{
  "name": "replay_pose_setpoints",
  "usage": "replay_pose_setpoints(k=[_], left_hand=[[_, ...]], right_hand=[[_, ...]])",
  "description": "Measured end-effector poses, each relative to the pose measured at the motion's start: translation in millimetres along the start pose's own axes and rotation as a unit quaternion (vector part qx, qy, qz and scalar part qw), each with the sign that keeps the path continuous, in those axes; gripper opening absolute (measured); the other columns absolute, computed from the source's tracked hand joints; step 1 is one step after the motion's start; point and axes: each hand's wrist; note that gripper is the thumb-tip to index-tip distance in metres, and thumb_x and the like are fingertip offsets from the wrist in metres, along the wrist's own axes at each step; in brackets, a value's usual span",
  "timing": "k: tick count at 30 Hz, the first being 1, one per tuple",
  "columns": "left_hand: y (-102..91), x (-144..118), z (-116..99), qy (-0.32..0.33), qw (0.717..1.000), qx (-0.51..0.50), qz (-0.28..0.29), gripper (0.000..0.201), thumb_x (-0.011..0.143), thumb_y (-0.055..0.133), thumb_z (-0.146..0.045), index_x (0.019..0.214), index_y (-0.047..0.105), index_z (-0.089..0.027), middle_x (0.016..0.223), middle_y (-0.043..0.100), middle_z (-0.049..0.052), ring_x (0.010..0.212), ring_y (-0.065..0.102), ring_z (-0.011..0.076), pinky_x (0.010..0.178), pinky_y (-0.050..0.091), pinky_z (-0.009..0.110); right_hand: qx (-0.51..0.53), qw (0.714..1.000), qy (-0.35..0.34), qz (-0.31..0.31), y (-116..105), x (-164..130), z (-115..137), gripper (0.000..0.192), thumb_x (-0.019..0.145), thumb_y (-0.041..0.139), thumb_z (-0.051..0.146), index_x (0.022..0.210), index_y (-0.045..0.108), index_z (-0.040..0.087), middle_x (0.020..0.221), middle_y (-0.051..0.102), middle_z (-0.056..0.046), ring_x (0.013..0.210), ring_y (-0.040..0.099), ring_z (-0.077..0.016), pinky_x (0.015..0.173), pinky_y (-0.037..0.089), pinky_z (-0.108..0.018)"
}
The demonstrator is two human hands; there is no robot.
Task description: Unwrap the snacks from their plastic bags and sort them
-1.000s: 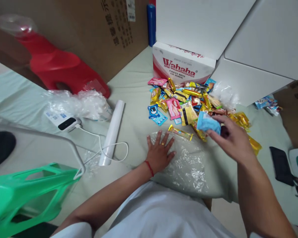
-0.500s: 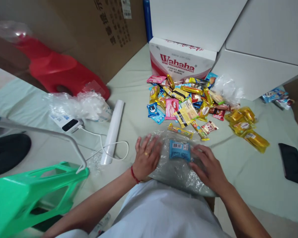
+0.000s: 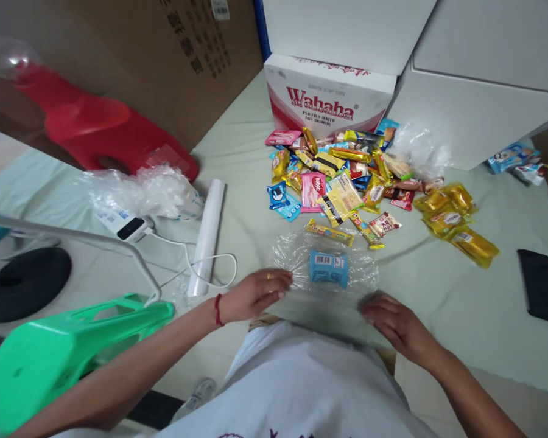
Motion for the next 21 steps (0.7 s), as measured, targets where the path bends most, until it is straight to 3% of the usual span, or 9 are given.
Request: replay_pose_setpoints(k=[4, 7, 9, 12, 14, 16, 18, 20, 21], left_hand=[[-19.6, 25.9, 3.3, -0.101, 0.993, -0.028, -0.059, 0.028, 0.106, 0.046, -0.035, 0.099, 0.069, -0.019, 0.098, 0.073, 0.007, 0.089, 0.069, 0.0174, 0.081, 0.054, 0.029], [-21.4, 49.9, 20.2, -0.162, 0.975, 0.064, -0.14, 0.031, 0.1, 0.052, -0.037, 0.078, 0.064, -0.019, 0.082, 0.066, 0.005, 0.08, 0.062, 0.0187, 0.084, 0.05, 0.035], [-18.1, 64.1, 33.7, -0.211, 0.948, 0.142, -0.192, 0.023, 0.093, 0.058, -0.034, 0.076, 0.064, -0.02, 0.08, 0.064, 0.006, 0.084, 0.06, 0.0226, 0.092, 0.048, 0.043], [-17.6, 73.7, 45.4, -0.253, 0.901, 0.211, -0.281, 0.013, 0.087, 0.061, -0.028, 0.091, 0.07, -0.018, 0.096, 0.065, 0.011, 0.099, 0.057, 0.029, 0.097, 0.046, 0.049], [-23.5, 69.8, 41.8, -0.253, 0.862, 0.236, -0.372, 0.017, 0.088, 0.058, -0.024, 0.098, 0.07, -0.018, 0.106, 0.063, 0.013, 0.107, 0.055, 0.0303, 0.099, 0.045, 0.049], [-30.1, 59.6, 27.7, -0.234, 0.805, 0.266, -0.477, 0.019, 0.089, 0.053, -0.018, 0.098, 0.07, -0.019, 0.107, 0.061, 0.012, 0.109, 0.055, 0.0291, 0.101, 0.043, 0.049], [-29.6, 48.2, 5.2, -0.189, 0.752, 0.301, -0.555, 0.022, 0.09, 0.05, -0.013, 0.099, 0.069, -0.02, 0.104, 0.061, 0.01, 0.108, 0.056, 0.0277, 0.102, 0.041, 0.048], [-16.5, 41.6, -20.0, -0.113, 0.755, 0.332, -0.554, 0.026, 0.09, 0.051, -0.01, 0.103, 0.07, -0.023, 0.1, 0.062, 0.008, 0.103, 0.057, 0.0257, 0.096, 0.042, 0.045], [-5.2, 41.5, -31.4, -0.065, 0.79, 0.342, -0.504, 0.029, 0.09, 0.053, -0.01, 0.107, 0.071, -0.024, 0.097, 0.064, 0.007, 0.097, 0.058, 0.0242, 0.09, 0.043, 0.042]], right_hand=[[0.039, 0.986, 0.154, -0.047, -24.5, 25.2, -3.6, 0.025, 0.105, 0.051, 0.04, 0.106, 0.071, 0.024, 0.09, 0.075, -0.004, 0.079, 0.069, -0.0178, 0.072, 0.055, -0.028], [-0.004, 0.966, 0.246, -0.084, -36.6, 48.2, -14.9, 0.036, 0.103, 0.048, 0.048, 0.104, 0.072, 0.022, 0.078, 0.071, -0.002, 0.068, 0.064, -0.0176, 0.063, 0.05, -0.027], [-0.107, 0.952, 0.274, -0.088, -42.9, 62.5, -19.7, 0.036, 0.101, 0.048, 0.046, 0.107, 0.073, 0.021, 0.08, 0.071, -0.003, 0.067, 0.062, -0.0186, 0.062, 0.047, -0.028], [-0.297, 0.912, 0.26, -0.107, -54.7, 82.0, -14.1, 0.035, 0.1, 0.05, 0.041, 0.121, 0.071, 0.021, 0.1, 0.072, -0.01, 0.083, 0.064, -0.025, 0.068, 0.048, -0.033], [-0.364, 0.898, 0.202, -0.144, -63.5, 97.1, -4.4, 0.038, 0.102, 0.049, 0.041, 0.125, 0.069, 0.02, 0.109, 0.069, -0.014, 0.1, 0.061, -0.0303, 0.08, 0.05, -0.039], [-0.371, 0.909, 0.116, -0.152, -69.2, 116.4, 4.2, 0.042, 0.103, 0.049, 0.044, 0.13, 0.067, 0.018, 0.117, 0.068, -0.016, 0.113, 0.056, -0.0333, 0.095, 0.047, -0.045], [-0.355, 0.926, 0.059, -0.114, -68.5, 140.2, 8.0, 0.05, 0.102, 0.052, 0.048, 0.139, 0.061, 0.015, 0.129, 0.064, -0.018, 0.122, 0.051, -0.035, 0.104, 0.042, -0.048], [-0.346, 0.935, 0.062, -0.049, -61.9, 166.2, 6.6, 0.06, 0.099, 0.057, 0.053, 0.144, 0.056, 0.013, 0.134, 0.062, -0.02, 0.126, 0.049, -0.0364, 0.104, 0.04, -0.047], [-0.345, 0.935, 0.08, -0.013, -57.5, 178.9, 4.7, 0.064, 0.096, 0.061, 0.055, 0.143, 0.057, 0.012, 0.132, 0.064, -0.021, 0.125, 0.05, -0.0367, 0.102, 0.041, -0.045]])
Point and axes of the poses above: each hand's wrist, its own x-axis towards the middle knuckle, its own y-axis out of the palm, z = x × y
